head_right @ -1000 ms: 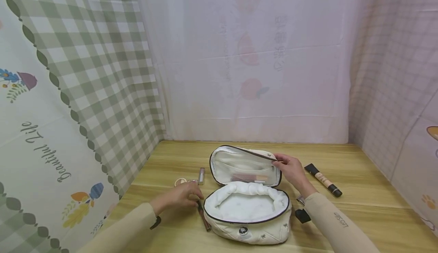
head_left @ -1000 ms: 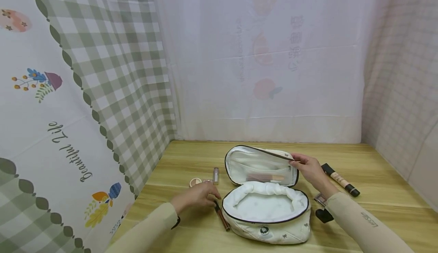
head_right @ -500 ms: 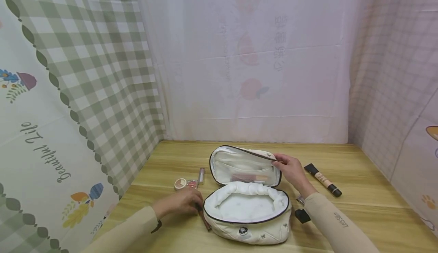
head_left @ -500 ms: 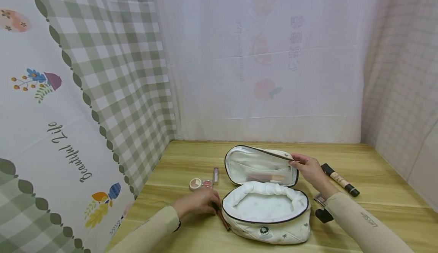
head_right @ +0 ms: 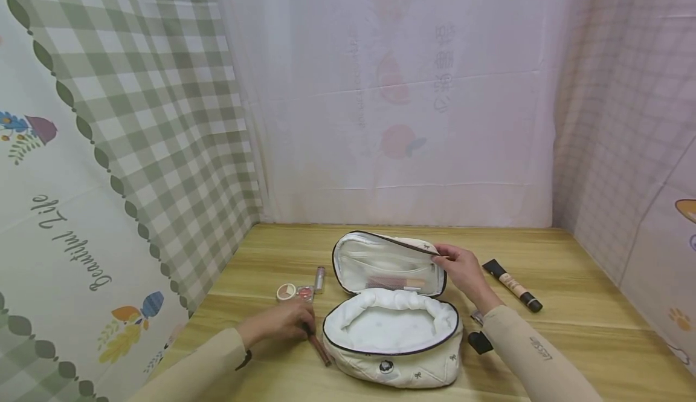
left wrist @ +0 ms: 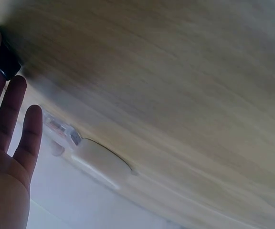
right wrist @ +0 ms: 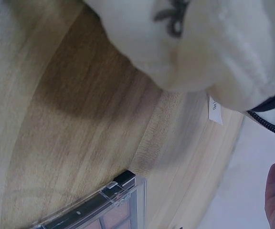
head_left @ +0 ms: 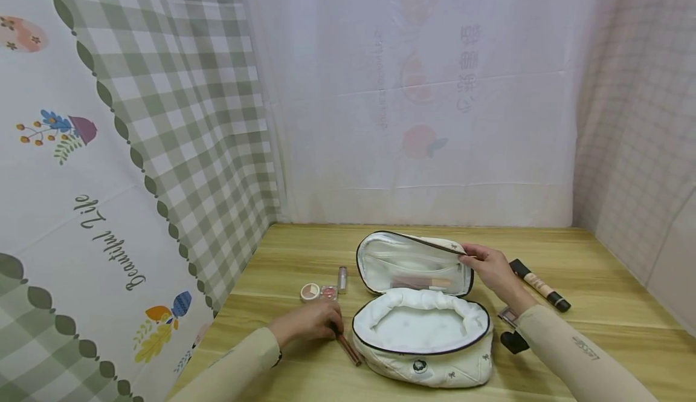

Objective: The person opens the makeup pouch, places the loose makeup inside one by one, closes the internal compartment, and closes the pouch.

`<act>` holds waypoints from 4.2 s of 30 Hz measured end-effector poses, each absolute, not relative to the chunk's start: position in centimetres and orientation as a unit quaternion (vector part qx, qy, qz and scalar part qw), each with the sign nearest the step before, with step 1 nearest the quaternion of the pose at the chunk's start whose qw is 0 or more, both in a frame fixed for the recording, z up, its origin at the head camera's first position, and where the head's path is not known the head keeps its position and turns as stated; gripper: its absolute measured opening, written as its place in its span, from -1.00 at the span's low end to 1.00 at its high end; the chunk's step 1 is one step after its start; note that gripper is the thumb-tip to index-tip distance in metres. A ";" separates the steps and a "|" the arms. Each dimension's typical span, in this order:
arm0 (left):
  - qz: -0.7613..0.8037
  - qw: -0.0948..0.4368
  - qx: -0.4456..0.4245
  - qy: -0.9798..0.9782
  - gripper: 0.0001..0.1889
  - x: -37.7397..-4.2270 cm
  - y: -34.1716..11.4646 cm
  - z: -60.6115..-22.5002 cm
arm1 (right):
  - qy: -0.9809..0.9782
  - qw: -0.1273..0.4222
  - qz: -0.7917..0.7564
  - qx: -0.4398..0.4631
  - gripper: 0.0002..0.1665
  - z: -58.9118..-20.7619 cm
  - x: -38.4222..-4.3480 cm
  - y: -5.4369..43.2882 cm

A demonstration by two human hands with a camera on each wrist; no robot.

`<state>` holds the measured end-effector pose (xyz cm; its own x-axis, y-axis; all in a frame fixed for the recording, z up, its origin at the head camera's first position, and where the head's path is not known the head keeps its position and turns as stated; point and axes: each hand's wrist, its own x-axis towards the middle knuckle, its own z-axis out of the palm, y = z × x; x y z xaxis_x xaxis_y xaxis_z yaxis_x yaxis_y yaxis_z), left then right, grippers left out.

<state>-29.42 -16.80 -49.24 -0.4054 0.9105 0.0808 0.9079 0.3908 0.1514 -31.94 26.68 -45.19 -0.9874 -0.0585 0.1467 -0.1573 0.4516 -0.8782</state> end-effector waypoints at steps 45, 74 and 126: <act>0.168 -0.039 0.372 0.912 -0.92 -32.0 -19.0 -44.6 | -0.848 0.044 0.526 0.056 -0.44 -45.4 -31.9 26.6; 0.217 -0.111 0.359 0.901 -0.92 -32.6 -14.6 -43.5 | -0.848 0.053 0.524 0.063 -0.45 -45.0 -31.7 26.6; 0.195 -0.122 0.372 0.899 -0.84 -34.7 -6.4 -43.0 | -0.846 0.049 0.528 0.061 -0.47 -45.0 -31.8 26.6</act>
